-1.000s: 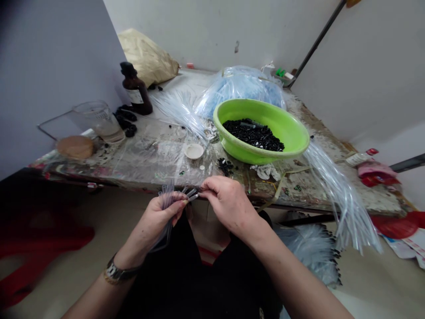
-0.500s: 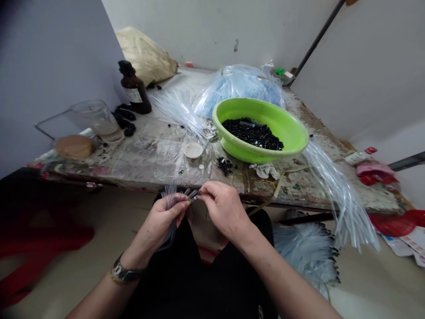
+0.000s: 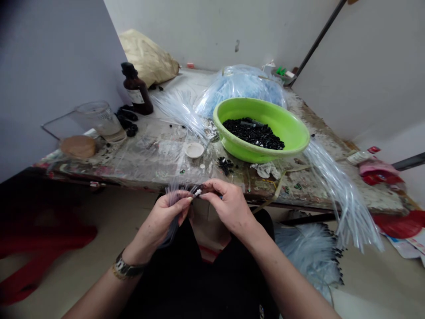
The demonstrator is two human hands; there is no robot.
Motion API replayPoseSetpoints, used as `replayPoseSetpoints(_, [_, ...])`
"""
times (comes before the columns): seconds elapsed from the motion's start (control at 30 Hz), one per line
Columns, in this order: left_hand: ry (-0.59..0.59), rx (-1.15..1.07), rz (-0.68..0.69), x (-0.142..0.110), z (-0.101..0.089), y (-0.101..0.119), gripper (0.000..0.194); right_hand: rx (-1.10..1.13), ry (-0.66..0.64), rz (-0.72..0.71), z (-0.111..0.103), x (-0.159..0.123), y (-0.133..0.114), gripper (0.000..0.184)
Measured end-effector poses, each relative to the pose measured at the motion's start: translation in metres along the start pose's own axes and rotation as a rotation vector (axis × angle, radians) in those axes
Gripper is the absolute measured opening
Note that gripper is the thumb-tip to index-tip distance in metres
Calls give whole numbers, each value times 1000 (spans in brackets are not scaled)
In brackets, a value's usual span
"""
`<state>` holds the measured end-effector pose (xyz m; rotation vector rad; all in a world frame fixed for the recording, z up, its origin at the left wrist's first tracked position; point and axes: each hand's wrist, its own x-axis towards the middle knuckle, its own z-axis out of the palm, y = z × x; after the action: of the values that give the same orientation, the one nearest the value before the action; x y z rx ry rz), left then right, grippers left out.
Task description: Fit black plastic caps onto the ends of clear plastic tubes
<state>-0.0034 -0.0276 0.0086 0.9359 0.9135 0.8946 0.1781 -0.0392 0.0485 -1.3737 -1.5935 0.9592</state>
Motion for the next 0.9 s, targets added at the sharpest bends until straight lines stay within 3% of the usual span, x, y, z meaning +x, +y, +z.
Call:
replayPoseSetpoints(0.1, [0, -9, -8, -1, 1, 1, 25, 30, 13, 6, -1, -3, 3, 13])
replayPoseSetpoints(0.43, [-45, 58, -1, -2, -1, 0, 21, -169, 25, -103, -3, -3, 1, 10])
replayPoseSetpoints(0.9, [-16, 10, -45, -2, 4, -9, 19, -148, 54, 2, 11, -10, 12, 17])
